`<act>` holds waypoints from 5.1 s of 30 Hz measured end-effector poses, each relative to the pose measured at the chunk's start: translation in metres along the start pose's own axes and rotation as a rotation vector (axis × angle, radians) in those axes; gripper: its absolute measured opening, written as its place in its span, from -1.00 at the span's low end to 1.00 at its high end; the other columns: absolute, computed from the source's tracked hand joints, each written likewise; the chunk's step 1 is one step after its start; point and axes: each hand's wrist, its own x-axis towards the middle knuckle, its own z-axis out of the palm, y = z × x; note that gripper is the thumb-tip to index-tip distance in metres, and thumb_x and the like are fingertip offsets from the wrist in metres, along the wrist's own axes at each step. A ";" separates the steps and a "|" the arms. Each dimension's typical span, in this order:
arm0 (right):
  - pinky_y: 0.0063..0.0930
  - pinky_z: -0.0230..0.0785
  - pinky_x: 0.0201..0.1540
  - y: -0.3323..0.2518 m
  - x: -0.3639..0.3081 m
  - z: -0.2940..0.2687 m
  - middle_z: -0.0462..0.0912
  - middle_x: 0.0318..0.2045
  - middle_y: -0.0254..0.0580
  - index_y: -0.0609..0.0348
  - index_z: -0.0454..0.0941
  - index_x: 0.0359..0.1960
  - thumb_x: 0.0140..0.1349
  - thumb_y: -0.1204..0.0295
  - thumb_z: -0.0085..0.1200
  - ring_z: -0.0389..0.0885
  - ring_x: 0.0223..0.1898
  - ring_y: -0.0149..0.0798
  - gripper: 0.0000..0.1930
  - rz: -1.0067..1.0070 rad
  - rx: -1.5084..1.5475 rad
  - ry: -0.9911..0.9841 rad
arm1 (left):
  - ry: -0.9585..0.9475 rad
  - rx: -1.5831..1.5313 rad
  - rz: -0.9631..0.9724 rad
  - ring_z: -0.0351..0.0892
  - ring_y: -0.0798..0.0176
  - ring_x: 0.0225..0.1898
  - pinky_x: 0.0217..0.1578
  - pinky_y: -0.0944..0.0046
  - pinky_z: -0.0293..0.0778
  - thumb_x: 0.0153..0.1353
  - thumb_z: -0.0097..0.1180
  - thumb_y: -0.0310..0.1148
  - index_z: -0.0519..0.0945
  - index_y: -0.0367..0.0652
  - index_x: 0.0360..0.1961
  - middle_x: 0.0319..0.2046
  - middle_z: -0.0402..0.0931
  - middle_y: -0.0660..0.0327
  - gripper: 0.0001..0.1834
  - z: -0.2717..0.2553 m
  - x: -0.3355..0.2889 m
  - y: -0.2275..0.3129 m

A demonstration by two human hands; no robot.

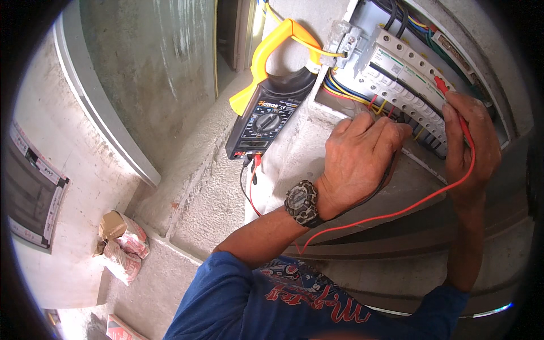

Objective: The person uses a multimeter with red and black probes to test terminals in an open electrical distribution board. They move the probes between multiple breaker terminals, then remove the probes and point at the wiring inside the panel.

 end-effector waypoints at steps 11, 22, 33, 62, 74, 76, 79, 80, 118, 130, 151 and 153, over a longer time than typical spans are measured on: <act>-0.18 0.63 0.00 -0.007 0.006 -0.001 0.79 -0.12 0.01 0.28 0.70 -0.02 0.34 0.62 0.31 0.80 -0.09 -0.02 -0.80 0.036 0.040 0.025 | -0.027 0.010 -0.037 0.62 0.04 -0.32 -0.30 0.08 0.51 0.11 0.40 -0.59 0.66 -0.06 -0.04 -0.22 0.70 0.20 -0.62 -0.002 -0.001 0.000; -0.19 0.63 -0.12 -0.006 -0.002 -0.001 0.78 -0.18 -0.03 0.27 0.67 -0.05 0.26 0.60 0.37 0.79 -0.21 -0.02 -0.76 0.015 0.112 0.109 | -0.053 0.019 -0.056 0.61 0.08 -0.35 -0.30 0.13 0.51 0.17 0.39 -0.62 0.68 -0.04 -0.04 -0.29 0.71 0.20 -0.65 -0.005 -0.002 0.004; -0.18 0.66 -0.08 -0.001 -0.017 -0.010 0.79 -0.20 0.01 0.29 0.67 -0.04 0.27 0.60 0.36 0.81 -0.18 0.00 -0.76 0.050 0.137 0.166 | -0.048 -0.059 0.009 0.61 0.12 -0.24 -0.20 0.11 0.49 0.06 0.44 -0.62 0.67 -0.06 0.00 -0.17 0.74 0.23 -0.55 -0.004 -0.011 0.008; -0.19 0.62 -0.09 0.003 -0.012 -0.004 0.79 -0.18 -0.02 0.26 0.70 -0.06 0.34 0.59 0.30 0.80 -0.16 0.00 -0.84 0.017 0.019 0.115 | -0.019 0.009 0.008 0.60 0.06 -0.37 -0.34 0.11 0.52 0.11 0.42 -0.63 0.63 -0.06 -0.01 -0.30 0.67 0.21 -0.58 0.012 -0.007 0.009; -0.23 0.64 -0.05 0.008 -0.012 -0.008 0.78 -0.12 0.05 0.32 0.67 0.03 0.42 0.66 0.21 0.81 -0.08 -0.05 -0.81 0.047 0.094 0.021 | 0.022 0.012 0.044 0.55 0.10 -0.40 -0.41 0.13 0.48 0.10 0.40 -0.63 0.59 -0.11 -0.05 -0.28 0.67 0.21 -0.61 0.017 -0.003 0.009; -0.24 0.64 -0.06 0.009 -0.012 -0.008 0.77 -0.12 0.05 0.32 0.67 0.03 0.42 0.66 0.22 0.81 -0.08 -0.06 -0.81 0.038 0.085 0.026 | 0.024 0.017 0.048 0.55 0.10 -0.40 -0.41 0.13 0.47 0.10 0.40 -0.63 0.59 -0.11 -0.05 -0.29 0.67 0.21 -0.61 0.017 -0.003 0.009; -0.24 0.64 -0.06 0.008 -0.013 -0.008 0.77 -0.12 0.03 0.32 0.67 0.03 0.42 0.66 0.21 0.81 -0.08 -0.07 -0.81 0.043 0.096 0.029 | 0.022 0.014 0.050 0.55 0.10 -0.41 -0.42 0.13 0.46 0.09 0.40 -0.64 0.59 -0.12 -0.06 -0.30 0.66 0.21 -0.61 0.017 -0.003 0.010; -0.24 0.64 -0.06 0.008 -0.013 -0.008 0.77 -0.12 0.03 0.32 0.67 0.03 0.42 0.65 0.21 0.81 -0.08 -0.07 -0.81 0.058 0.116 0.027 | 0.021 0.006 0.045 0.54 0.10 -0.41 -0.42 0.12 0.46 0.09 0.39 -0.64 0.59 -0.12 -0.06 -0.30 0.66 0.21 -0.61 0.017 -0.003 0.010; -0.25 0.60 -0.10 0.007 -0.009 -0.011 0.77 -0.19 -0.01 0.29 0.69 -0.06 0.35 0.62 0.28 0.79 -0.18 -0.05 -0.84 0.080 0.157 0.084 | -0.006 -0.008 0.009 0.63 0.07 -0.30 -0.29 0.09 0.55 0.11 0.38 -0.65 0.64 -0.05 -0.03 -0.25 0.70 0.21 -0.59 0.016 -0.004 0.011; -0.21 0.63 -0.14 0.007 -0.016 -0.014 0.78 -0.21 0.00 0.28 0.68 -0.06 0.29 0.59 0.34 0.80 -0.20 0.01 -0.79 0.073 0.195 0.143 | -0.039 -0.068 0.023 0.61 0.11 -0.29 -0.28 0.10 0.51 0.05 0.43 -0.65 0.66 -0.05 -0.01 -0.22 0.72 0.25 -0.54 0.016 -0.014 0.017; -0.18 0.65 -0.09 0.008 -0.031 -0.011 0.78 -0.21 0.00 0.27 0.68 -0.08 0.27 0.60 0.36 0.81 -0.17 0.03 -0.79 0.087 0.182 0.182 | -0.054 -0.001 0.009 0.63 0.11 -0.30 -0.30 0.13 0.56 0.12 0.41 -0.64 0.63 -0.06 -0.02 -0.20 0.73 0.24 -0.58 0.025 -0.009 0.018; -0.17 0.64 -0.09 0.009 -0.031 -0.009 0.78 -0.21 -0.01 0.26 0.69 -0.08 0.26 0.60 0.36 0.80 -0.18 0.02 -0.79 0.068 0.153 0.175 | -0.046 -0.008 0.018 0.64 0.11 -0.30 -0.30 0.12 0.56 0.12 0.40 -0.64 0.63 -0.06 -0.01 -0.20 0.73 0.23 -0.58 0.025 -0.009 0.017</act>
